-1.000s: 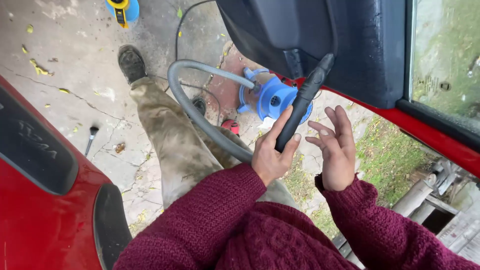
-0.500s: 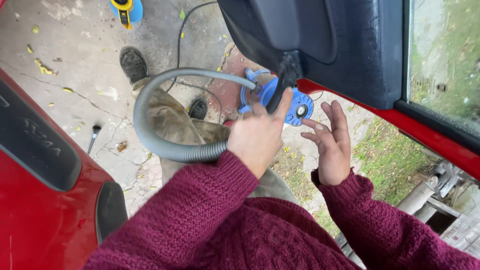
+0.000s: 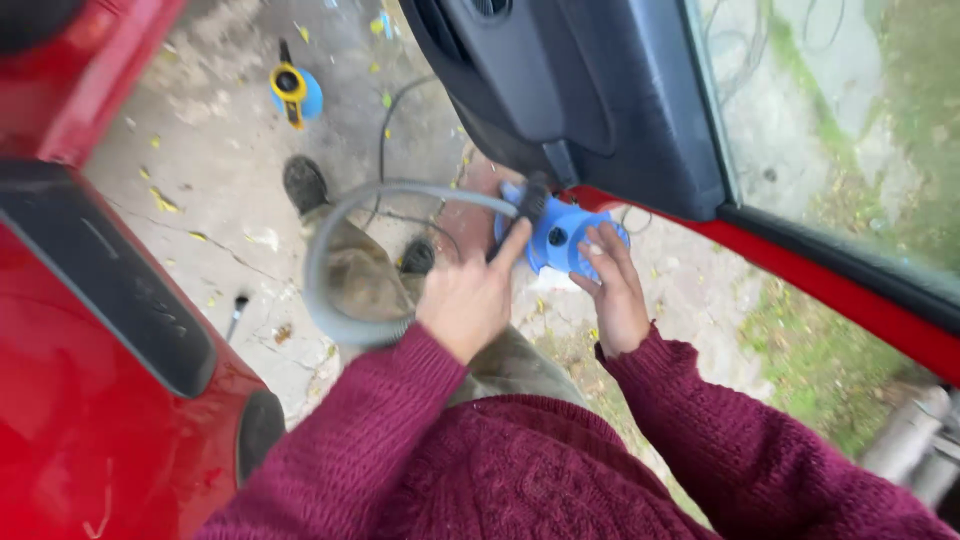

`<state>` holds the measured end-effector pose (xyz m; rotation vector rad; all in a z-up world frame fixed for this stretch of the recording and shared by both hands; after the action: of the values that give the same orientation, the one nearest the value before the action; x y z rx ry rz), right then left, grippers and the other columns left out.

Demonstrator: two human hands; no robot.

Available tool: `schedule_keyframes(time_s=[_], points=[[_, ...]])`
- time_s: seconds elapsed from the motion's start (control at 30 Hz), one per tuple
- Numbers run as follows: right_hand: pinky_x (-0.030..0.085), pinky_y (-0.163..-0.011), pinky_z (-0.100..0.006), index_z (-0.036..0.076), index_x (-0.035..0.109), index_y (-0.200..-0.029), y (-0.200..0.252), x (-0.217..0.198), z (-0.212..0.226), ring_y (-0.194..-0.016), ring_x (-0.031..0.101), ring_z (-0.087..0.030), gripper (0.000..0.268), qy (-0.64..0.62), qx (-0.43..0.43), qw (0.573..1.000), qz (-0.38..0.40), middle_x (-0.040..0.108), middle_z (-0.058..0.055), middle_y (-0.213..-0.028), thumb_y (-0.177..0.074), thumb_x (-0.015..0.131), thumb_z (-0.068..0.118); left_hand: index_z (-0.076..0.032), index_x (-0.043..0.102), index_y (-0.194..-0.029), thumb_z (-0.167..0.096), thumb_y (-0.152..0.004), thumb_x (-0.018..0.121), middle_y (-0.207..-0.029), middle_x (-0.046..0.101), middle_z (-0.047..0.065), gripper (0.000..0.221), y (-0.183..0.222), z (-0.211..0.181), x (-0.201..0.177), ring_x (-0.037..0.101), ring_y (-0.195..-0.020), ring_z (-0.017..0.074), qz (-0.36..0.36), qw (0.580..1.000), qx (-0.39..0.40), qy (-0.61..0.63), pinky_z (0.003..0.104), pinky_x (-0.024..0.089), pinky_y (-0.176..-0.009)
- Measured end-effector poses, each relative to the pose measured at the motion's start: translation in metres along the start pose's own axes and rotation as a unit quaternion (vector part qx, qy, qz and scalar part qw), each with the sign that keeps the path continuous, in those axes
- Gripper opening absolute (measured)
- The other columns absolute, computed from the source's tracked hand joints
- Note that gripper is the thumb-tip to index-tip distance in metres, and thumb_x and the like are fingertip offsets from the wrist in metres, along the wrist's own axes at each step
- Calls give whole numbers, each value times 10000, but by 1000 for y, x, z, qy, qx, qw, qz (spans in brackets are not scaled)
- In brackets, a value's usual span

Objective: Vacuuming the interior door panel and wiping down the window frame of a red car.

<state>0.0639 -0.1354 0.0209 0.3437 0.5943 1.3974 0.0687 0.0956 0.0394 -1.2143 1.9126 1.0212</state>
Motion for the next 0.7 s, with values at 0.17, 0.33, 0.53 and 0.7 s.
schedule_keyframes(time_s=[0.17, 0.33, 0.53, 0.7], points=[[526, -994, -413, -27, 438, -1416, -2, 26, 59, -1151, 641, -270, 580, -198, 49, 978, 31, 600, -162, -1297, -1055, 437, 427, -280, 551, -1477, -193, -846, 701, -803, 664, 102, 654, 73, -5, -37, 665, -586, 318, -103, 959, 83, 250, 440, 558, -551], [572, -879, -440, -79, 631, -1207, 5, 20, 77, -918, 695, -308, 542, -188, -12, 973, 136, 700, -156, -956, -1132, 443, 424, -218, 608, -1422, -179, -849, 723, -760, 620, 85, 586, 104, -14, -48, 672, -637, 284, -114, 951, 129, 257, 416, 550, -572], [572, -822, -415, -79, 634, -1265, 8, 19, 124, -893, 694, -295, 521, -195, -6, 956, 221, 707, -189, -1019, -1113, 457, 387, -97, 599, -1404, -146, -845, 718, -844, 670, 101, 574, 109, -25, -76, 704, -749, 297, -132, 929, 192, 287, 415, 565, -661], [554, -961, -394, -59, 601, -1337, 35, 59, 164, -1033, 695, -263, 535, -124, -45, 942, 309, 717, -205, -1152, -1056, 436, 365, -85, 589, -1368, -104, -806, 693, -1018, 747, 153, 572, 96, -18, -78, 715, -908, 356, -128, 922, 110, 347, 448, 560, -833]])
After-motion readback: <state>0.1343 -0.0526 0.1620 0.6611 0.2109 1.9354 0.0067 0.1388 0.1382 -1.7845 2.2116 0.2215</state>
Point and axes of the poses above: each hand's wrist, its own y-axis away from the middle knuckle, its own x-axis out of the palm, z = x × y, the point moved 3 cm from there along -y, towards the middle knuckle
